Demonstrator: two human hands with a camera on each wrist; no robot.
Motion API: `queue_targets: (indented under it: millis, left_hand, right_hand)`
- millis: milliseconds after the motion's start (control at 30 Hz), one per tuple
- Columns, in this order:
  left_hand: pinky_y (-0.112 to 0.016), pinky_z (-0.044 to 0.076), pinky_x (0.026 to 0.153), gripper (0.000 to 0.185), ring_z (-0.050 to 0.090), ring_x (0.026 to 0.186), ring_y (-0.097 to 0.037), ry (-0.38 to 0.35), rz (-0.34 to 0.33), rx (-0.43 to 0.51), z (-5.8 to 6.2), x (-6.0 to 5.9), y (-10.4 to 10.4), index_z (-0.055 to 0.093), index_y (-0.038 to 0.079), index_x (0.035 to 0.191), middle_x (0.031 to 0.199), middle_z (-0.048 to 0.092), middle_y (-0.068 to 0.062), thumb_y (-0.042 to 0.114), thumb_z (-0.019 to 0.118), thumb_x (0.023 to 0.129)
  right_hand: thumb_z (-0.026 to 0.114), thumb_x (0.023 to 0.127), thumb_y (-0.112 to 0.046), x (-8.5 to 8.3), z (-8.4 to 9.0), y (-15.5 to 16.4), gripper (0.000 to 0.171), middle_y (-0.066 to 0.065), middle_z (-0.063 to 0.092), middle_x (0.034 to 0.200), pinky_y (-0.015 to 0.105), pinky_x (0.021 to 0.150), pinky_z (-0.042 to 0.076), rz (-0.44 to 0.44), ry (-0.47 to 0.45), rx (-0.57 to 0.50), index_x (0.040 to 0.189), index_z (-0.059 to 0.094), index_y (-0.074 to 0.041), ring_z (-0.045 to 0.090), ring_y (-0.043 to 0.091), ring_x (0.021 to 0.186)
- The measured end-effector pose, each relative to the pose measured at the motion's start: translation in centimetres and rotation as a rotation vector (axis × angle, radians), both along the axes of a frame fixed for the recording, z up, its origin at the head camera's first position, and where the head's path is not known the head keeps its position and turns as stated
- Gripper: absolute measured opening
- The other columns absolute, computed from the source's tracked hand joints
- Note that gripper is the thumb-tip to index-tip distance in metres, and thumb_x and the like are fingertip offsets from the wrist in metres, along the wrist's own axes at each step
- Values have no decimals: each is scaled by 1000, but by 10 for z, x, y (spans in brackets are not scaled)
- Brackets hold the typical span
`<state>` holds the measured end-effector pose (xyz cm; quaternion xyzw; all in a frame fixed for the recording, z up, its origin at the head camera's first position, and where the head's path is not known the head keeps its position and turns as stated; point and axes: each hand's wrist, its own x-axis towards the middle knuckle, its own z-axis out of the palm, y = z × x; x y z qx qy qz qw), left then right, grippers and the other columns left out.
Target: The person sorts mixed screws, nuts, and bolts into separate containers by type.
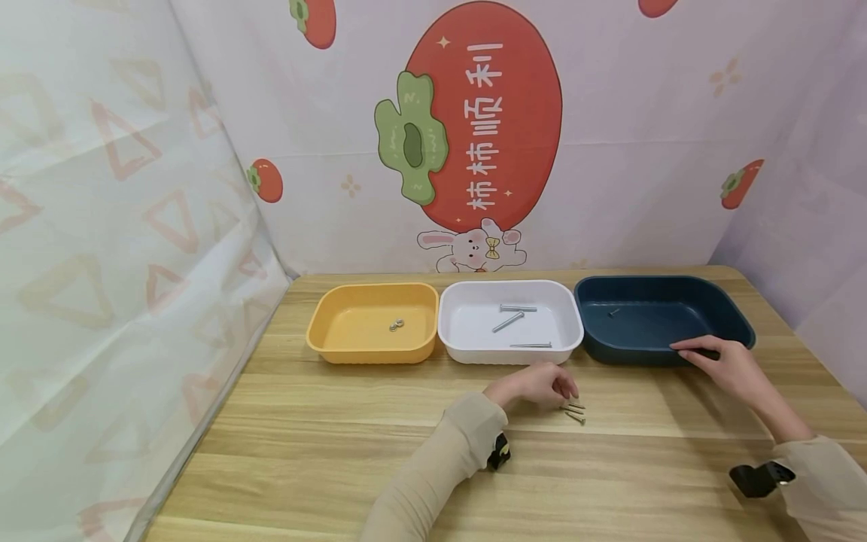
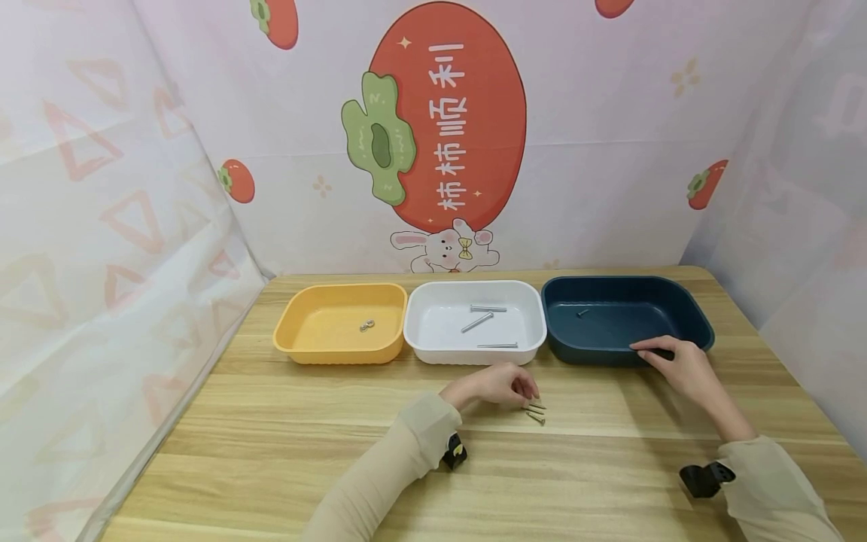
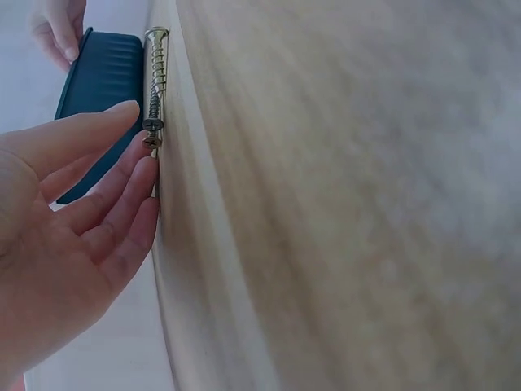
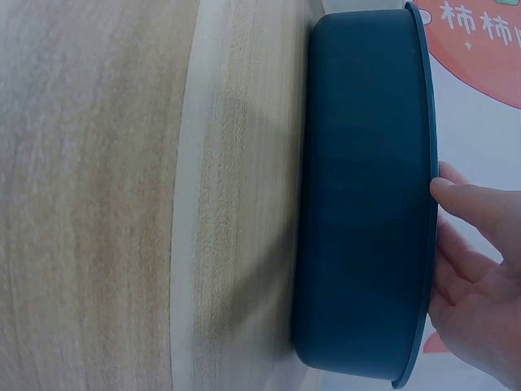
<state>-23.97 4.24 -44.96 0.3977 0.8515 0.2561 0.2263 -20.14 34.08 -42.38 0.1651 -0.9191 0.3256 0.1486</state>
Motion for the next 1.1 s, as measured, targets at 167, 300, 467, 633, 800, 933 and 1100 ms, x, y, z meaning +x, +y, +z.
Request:
queue_targets:
  millis: [167,300,467,633,800,933,1100]
  left_hand:
    - [-6,39,60,17,49,67,3,12,-1,-12,0,0,1,65,8,93,76,59,7,1,61,79]
    - [-6,39,59,16,49,66,3,10,8,-12,-1,0,2,66,7,93,75,59,7,1,62,79]
    - [-7,38,58,15,48,64,3,16,12,-19,-1,1,4,66,8,92,75,60,5,3,62,79]
    - [-6,37,57,14,46,63,3,41,8,-37,-2,1,6,66,9,92,74,60,5,5,62,80]
    - [-6,36,56,13,45,62,4,60,-2,-46,-3,0,7,67,10,91,70,56,8,5,62,80]
    - [-6,35,55,12,44,61,4,58,5,-62,-3,0,9,68,10,90,68,54,10,7,61,81]
    - [-7,36,56,11,44,61,3,25,27,-61,-3,-1,11,68,10,89,71,58,9,8,60,83]
  right_hand:
    - [60,82,-4,0,0,0,15,-31,46,91,5,62,34,-1,6,5,94,65,2,33,-25,85]
    - [60,82,-3,-1,0,0,15,-30,46,91,5,62,34,1,11,5,94,65,2,34,-25,85]
    - [60,81,-3,-1,-1,0,14,-32,45,91,5,62,34,5,19,1,94,65,2,34,-25,85]
    - [61,81,-3,0,-1,0,14,-32,45,91,4,63,33,6,19,-1,94,65,2,34,-25,85]
    - [61,81,-3,-1,-1,0,14,-31,46,91,4,63,33,4,11,2,94,65,2,34,-25,85]
    - [61,81,-4,-1,-1,1,14,-32,45,91,4,63,33,4,11,0,94,65,2,34,-25,85]
    - [61,81,-4,-1,-2,1,14,-33,45,91,4,64,33,5,12,0,94,65,1,34,-26,86]
